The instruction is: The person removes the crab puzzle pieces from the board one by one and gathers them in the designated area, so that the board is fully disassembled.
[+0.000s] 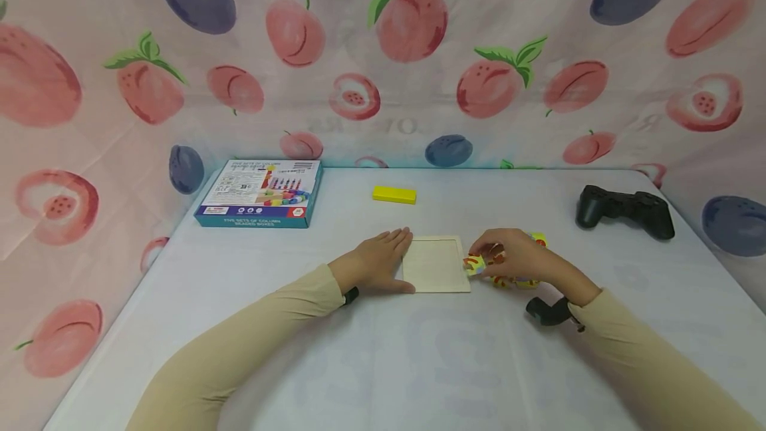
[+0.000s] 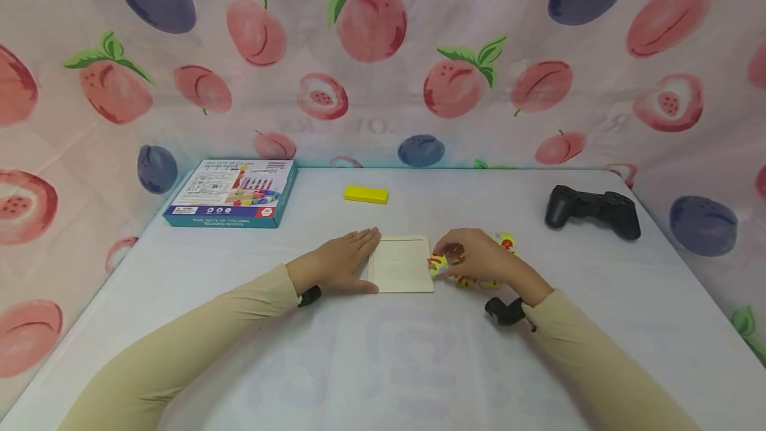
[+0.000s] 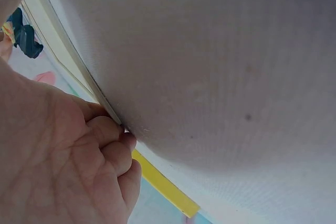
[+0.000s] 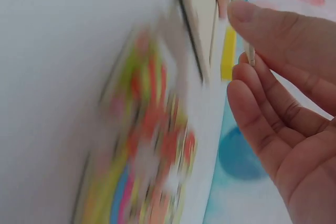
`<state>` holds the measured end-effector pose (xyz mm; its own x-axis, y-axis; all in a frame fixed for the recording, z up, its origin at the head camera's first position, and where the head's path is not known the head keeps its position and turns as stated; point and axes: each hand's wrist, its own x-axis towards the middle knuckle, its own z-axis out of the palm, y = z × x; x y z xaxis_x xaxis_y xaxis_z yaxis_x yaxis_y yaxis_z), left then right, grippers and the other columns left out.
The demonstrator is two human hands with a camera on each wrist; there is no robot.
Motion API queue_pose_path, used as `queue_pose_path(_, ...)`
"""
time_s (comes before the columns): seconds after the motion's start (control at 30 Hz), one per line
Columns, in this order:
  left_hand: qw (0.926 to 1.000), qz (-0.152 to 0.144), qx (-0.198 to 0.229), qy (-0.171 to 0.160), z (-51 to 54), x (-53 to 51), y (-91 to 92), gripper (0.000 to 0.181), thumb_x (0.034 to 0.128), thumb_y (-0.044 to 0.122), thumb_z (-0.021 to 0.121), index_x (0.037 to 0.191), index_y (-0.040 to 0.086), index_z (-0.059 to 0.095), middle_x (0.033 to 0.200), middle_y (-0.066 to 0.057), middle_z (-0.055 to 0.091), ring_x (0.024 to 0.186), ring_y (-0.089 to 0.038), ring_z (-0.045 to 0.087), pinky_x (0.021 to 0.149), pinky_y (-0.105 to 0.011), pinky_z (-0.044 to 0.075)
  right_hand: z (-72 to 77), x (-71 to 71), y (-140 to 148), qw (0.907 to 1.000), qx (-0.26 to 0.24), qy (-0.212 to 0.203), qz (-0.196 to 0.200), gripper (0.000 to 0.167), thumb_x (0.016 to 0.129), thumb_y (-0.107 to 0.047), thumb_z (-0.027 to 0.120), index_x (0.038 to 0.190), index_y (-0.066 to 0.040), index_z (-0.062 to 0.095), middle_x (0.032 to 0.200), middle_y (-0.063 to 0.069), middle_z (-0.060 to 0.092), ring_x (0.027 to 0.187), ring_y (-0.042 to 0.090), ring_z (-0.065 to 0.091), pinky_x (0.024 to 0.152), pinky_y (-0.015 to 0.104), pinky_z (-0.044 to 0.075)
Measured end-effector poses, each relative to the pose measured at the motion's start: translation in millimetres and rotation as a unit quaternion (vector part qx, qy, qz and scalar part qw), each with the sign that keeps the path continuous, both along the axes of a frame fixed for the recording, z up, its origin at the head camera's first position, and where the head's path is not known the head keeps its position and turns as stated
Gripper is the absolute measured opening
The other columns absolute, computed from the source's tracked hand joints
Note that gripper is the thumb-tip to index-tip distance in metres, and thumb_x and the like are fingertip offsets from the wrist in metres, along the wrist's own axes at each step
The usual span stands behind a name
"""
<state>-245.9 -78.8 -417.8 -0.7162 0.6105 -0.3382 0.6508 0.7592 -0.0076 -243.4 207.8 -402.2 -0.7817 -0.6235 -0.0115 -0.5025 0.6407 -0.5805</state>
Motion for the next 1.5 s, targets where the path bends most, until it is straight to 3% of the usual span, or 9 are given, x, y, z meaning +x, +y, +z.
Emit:
queue_pose_path(0.23,1.0000,0.003,-0.004,-0.001,-1.9,-2.2,0.9,0.103,0.0831,0.070,0.047,0.151,0.004,0.007,0.159,-0.010,0.009,0.147,-0.021,0.013,0.121,-0.033,0.015,5.5,9.2,49.8,0.9968,0.016,0.024,-0.075,0.031,0.072,-0.008,0.079,0.101,-0.007,0.068,0.092,0.001,0.066,0.078,0.015,0.057,0.074,0.029,0.055)
queue_pose_path(0.5,1.0000,0.000,-0.007,0.004,-2.3,-1.6,1.6,0.103,0.0828,0.071,0.046,0.151,0.004,0.008,0.159,-0.011,0.010,0.147,-0.022,0.014,0.121,-0.034,0.015,2.7,21.5,95.0,0.9906,0.038,0.032,-0.127,0.037,0.070,-0.012,0.080,0.104,-0.003,0.068,0.100,0.009,0.068,0.082,0.002,0.058,0.076,0.023,0.056)
queue_pose_path(0.73,1.0000,0.005,0.001,-0.003,-2.1,-0.5,1.4,0.103,0.0828,0.070,0.048,0.151,0.004,0.009,0.159,-0.010,0.010,0.147,-0.022,0.015,0.121,-0.034,0.016,-6.7,23.5,109.6,0.9898,0.052,0.005,-0.133,0.038,0.071,-0.015,0.080,0.104,-0.003,0.067,0.098,0.007,0.068,0.080,-0.003,0.055,0.074,0.013,0.052)
queue_pose_path(1.5,1.0000,0.002,0.002,0.002,-1.0,-0.1,1.7,0.103,0.0829,0.070,0.048,0.151,0.003,0.010,0.159,-0.011,0.011,0.147,-0.022,0.016,0.120,-0.034,0.016,-14.1,23.4,112.4,0.9875,0.061,-0.048,-0.137,0.029,0.071,-0.010,0.080,0.094,-0.003,0.065,0.091,0.005,0.066,0.077,-0.002,0.054,0.068,0.016,0.052)
